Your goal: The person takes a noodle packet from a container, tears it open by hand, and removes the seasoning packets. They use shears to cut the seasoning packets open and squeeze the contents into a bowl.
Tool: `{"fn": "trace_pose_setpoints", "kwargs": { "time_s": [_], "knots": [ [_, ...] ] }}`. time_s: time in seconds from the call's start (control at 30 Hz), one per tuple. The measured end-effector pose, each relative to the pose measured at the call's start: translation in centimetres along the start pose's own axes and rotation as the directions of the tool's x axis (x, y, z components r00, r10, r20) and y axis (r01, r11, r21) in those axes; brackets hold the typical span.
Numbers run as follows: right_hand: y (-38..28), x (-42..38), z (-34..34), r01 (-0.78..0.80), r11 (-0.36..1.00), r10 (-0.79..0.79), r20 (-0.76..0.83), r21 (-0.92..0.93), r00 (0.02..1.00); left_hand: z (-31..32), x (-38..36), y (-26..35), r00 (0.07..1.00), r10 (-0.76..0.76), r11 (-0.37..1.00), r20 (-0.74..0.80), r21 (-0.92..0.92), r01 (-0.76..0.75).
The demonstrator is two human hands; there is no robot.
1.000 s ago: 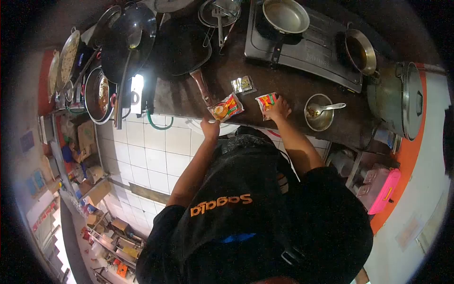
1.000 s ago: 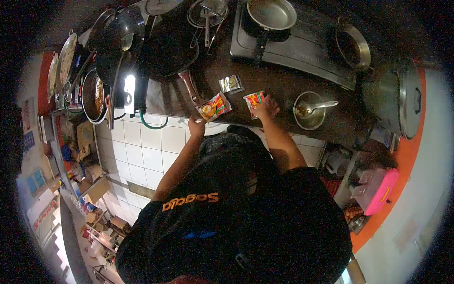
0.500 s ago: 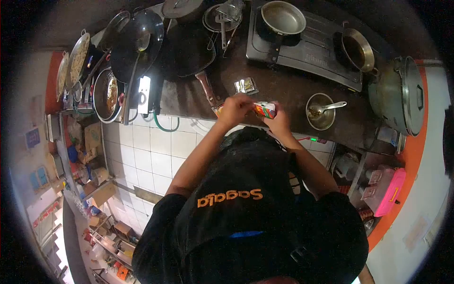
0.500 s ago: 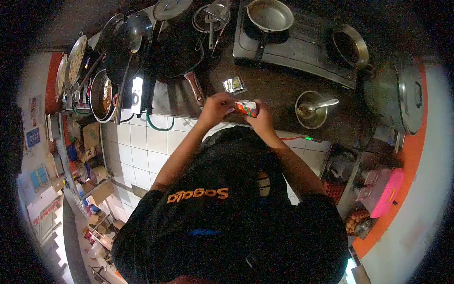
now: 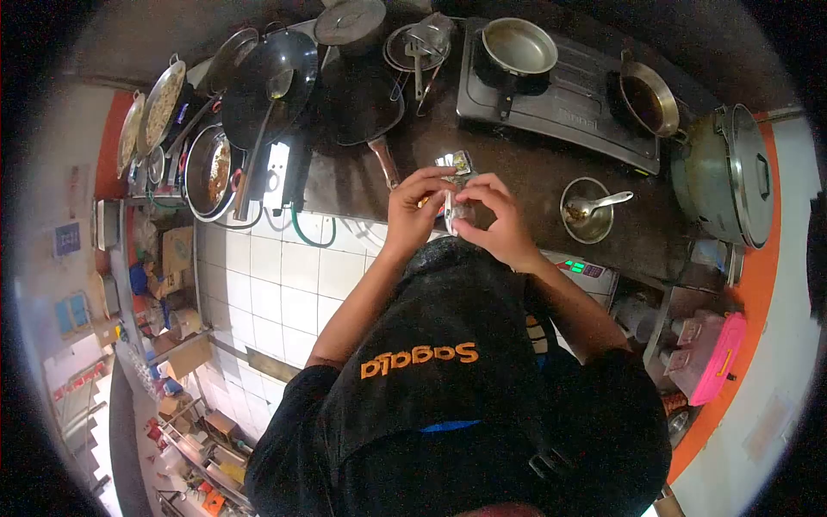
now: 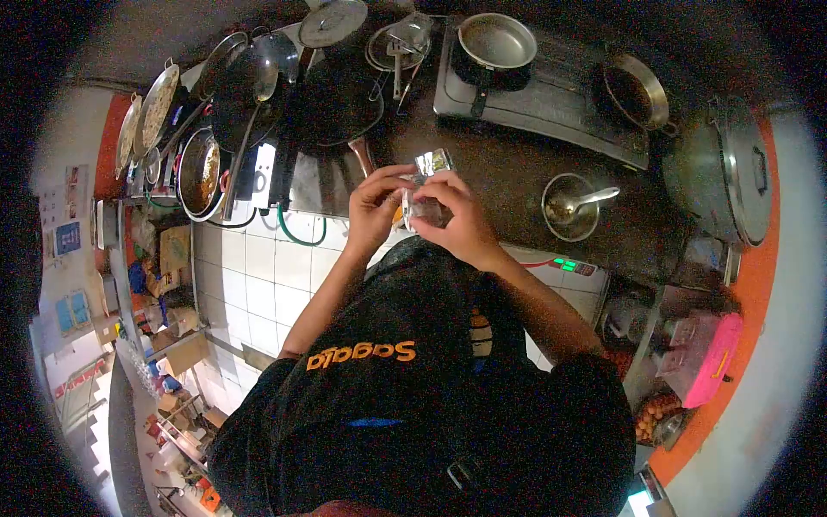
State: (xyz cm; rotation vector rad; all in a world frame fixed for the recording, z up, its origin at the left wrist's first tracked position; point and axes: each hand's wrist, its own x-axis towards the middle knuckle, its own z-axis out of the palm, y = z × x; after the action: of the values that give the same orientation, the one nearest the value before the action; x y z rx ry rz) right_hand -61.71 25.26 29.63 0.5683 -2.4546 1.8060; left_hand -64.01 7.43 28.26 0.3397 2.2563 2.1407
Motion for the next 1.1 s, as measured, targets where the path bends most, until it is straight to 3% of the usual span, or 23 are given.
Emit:
{"fn": "trace_pose_setpoints", "kwargs": {
  "time_s": [0.17,0.23,0.37,0.43,0.47,0.57,0.6,0.67,0.7,0.73,0.87,0.97,1.03,1.07,1.1],
  "knots": [
    [-1.4,0.8,1.1,0.057,0.998,-0.058,-0.031,-0.018,0.998,-0.1,-0.4,0.6,0.994,-0.073,0.996,-0.082,-0.049,0.069],
    [-1.2,0.8,1.9,0.07,0.997,-0.073,-0.146,-0.023,0.987,-0.3,-0.4,0.9,0.984,-0.17,0.982,-0.053,-0.093,0.165],
    [-1.5,1.4,2.7,0.035,0.999,-0.035,-0.235,-0.002,0.971,-0.1,-0.7,0.9,0.981,-0.177,0.974,-0.074,-0.155,0.164],
    [-1.4,1.6,3.1,-0.095,0.995,0.08,-0.358,-0.024,0.93,0.1,-1.5,1.4,0.951,-0.251,0.912,-0.179,-0.372,0.171],
    [-1.3,1.8,3.4,-0.094,0.995,0.075,-0.392,-0.028,0.917,-0.2,-1.7,1.3,0.982,-0.149,0.966,-0.115,-0.23,0.12],
    [-1.5,2.3,3.8,-0.13,0.988,0.152,-0.424,0.082,0.893,0.5,-2.0,2.6,0.981,-0.19,0.976,-0.044,-0.112,0.184],
    [-1.6,2.5,3.6,-0.127,0.988,0.151,-0.424,0.083,0.893,0.0,-1.9,1.4,0.992,-0.078,0.997,-0.095,-0.027,0.075],
    [-1.5,2.6,3.2,-0.374,0.865,0.455,-0.207,0.336,0.866,-0.1,-1.7,2.1,0.982,-0.134,0.987,-0.13,-0.109,0.12],
    [-1.3,2.6,3.3,-0.374,0.865,0.454,-0.205,0.336,0.867,-0.1,-1.7,2.6,0.968,-0.196,0.967,-0.157,-0.194,0.165],
    [-1.0,2.5,3.5,-0.334,0.876,0.414,-0.187,0.349,0.891,0.1,-1.7,2.9,0.967,-0.155,0.978,-0.201,-0.167,0.122],
    [-0.9,2.4,3.5,-0.314,0.9,0.365,-0.128,0.303,0.922,-0.3,-1.8,3.9,0.949,-0.258,0.948,-0.181,-0.234,0.213],
    [-1.7,2.7,2.6,-0.232,0.954,0.263,-0.163,0.189,0.951,-1.5,-1.8,3.4,0.968,-0.24,0.947,-0.078,-0.236,0.216],
    [-2.1,2.8,1.7,-0.163,0.963,0.196,-0.144,0.213,0.97,-2.6,-1.3,3.3,0.988,-0.148,0.868,0.052,-0.472,0.155],
    [-2.3,2.8,1.4,-0.099,0.966,0.13,-0.122,0.238,0.984,-2.7,-1.4,3.3,0.997,-0.083,0.955,-0.002,-0.287,0.079],
    [-2.7,2.8,1.2,-0.101,0.966,0.133,-0.122,0.239,0.984,-2.6,-1.5,3.3,0.996,-0.085,0.955,-0.001,-0.287,0.082]
  ]
}}
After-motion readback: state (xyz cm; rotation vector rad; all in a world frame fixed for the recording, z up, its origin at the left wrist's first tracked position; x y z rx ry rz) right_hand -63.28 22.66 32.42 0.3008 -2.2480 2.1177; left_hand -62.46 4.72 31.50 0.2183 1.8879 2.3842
